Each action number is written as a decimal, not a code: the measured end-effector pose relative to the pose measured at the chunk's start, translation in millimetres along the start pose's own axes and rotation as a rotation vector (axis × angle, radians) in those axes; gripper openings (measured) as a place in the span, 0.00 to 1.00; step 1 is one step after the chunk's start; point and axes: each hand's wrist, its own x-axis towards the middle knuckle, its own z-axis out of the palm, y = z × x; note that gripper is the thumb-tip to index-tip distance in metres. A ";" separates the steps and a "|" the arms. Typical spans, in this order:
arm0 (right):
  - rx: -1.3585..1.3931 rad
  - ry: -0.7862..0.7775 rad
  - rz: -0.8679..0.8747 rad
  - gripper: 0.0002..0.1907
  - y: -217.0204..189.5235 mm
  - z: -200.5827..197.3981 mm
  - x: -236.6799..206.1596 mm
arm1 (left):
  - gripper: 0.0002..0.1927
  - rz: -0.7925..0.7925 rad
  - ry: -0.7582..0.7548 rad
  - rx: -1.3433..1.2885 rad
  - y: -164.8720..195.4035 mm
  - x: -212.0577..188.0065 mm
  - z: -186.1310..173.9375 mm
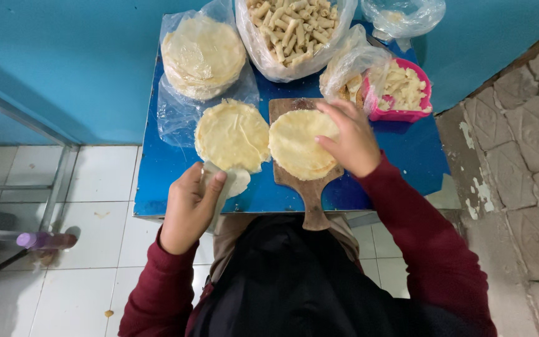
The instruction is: The person spoons a brown filling from a plastic bag onto a thin pastry wrapper on a wooden board, folds the wrapper over the filling, and rolls it into a cylinder, placing finished rolls into a large plastic bag. Later the person peels apart and stacks round dough wrappers on the board.
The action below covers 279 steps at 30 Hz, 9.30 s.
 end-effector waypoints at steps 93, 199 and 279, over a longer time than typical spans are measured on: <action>-0.018 -0.017 -0.154 0.11 -27.7 -31.6 0.8 | 0.23 0.079 -0.225 0.635 -84.1 159.6 16.6; 0.341 0.100 -0.226 0.16 4.6 -1.3 40.7 | 0.35 -0.100 -0.339 -1.262 -59.0 150.2 164.2; 1.036 -0.068 0.383 0.30 63.7 35.6 32.5 | 0.24 0.252 -0.357 -0.832 -52.4 133.8 159.4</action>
